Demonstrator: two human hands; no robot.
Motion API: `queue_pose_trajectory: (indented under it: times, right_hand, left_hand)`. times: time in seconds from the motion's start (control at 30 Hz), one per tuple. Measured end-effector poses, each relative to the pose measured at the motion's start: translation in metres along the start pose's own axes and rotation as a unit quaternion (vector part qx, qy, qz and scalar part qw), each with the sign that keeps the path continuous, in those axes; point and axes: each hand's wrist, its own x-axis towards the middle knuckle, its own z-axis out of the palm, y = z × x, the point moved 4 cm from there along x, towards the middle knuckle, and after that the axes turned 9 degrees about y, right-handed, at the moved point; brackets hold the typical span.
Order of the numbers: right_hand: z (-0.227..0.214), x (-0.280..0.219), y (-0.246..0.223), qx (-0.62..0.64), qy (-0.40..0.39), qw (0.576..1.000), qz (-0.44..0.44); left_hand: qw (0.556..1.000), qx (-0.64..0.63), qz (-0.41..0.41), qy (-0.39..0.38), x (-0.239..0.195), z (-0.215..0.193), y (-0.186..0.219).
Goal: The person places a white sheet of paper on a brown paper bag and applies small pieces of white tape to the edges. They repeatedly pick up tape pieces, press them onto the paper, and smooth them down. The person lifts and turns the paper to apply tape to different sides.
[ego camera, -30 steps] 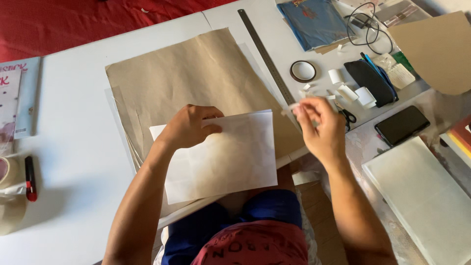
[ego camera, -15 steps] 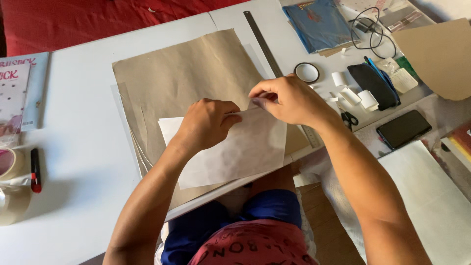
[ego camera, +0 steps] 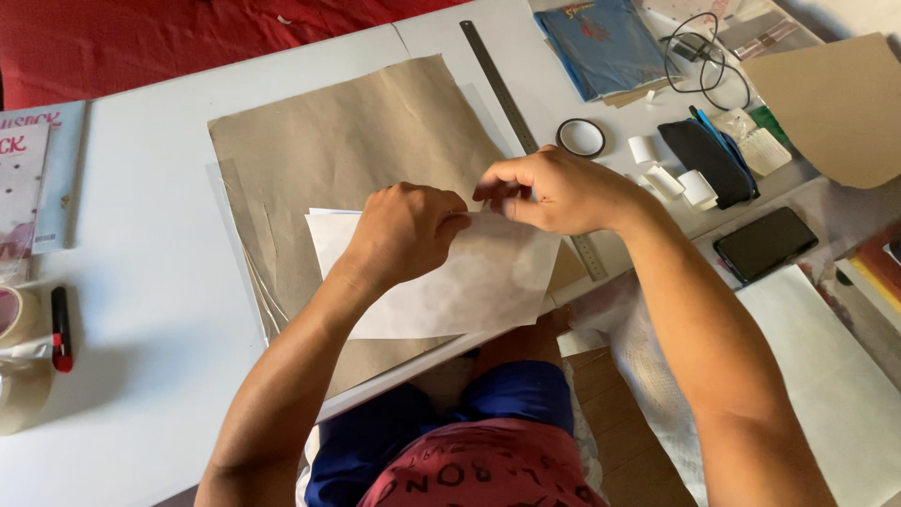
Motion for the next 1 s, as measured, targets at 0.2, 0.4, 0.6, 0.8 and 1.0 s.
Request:
queue_pose_trajectory:
  times: [0.2, 0.4, 0.6, 0.8, 1.0]
  right_hand:
    - [0.001, -0.006, 0.0, 0.023, -0.023, 0.999, 0.018]
    - [0.0, -0.007, 0.011, 0.051, -0.04, 0.998, 0.024]
    - [0.008, 0.004, 0.04, 0.173, -0.035, 0.981, 0.086]
    - [0.007, 0.01, 0.032, 0.134, -0.047, 0.983, 0.112]
    - [0.006, 0.012, 0.022, 0.059, -0.055, 0.99, 0.12]
  left_hand:
    - [1.0, 0.003, 0.004, 0.021, 0.002, 0.0, -0.001]
    - [1.0, 0.002, 0.008, 0.023, 0.003, -0.001, -0.001]
    - [0.999, -0.004, 0.021, 0.042, 0.003, -0.005, 0.005]
    - [0.999, -0.008, 0.026, 0.042, 0.001, -0.002, 0.007]
    - [0.998, -0.002, 0.026, 0.055, 0.002, 0.005, 0.003]
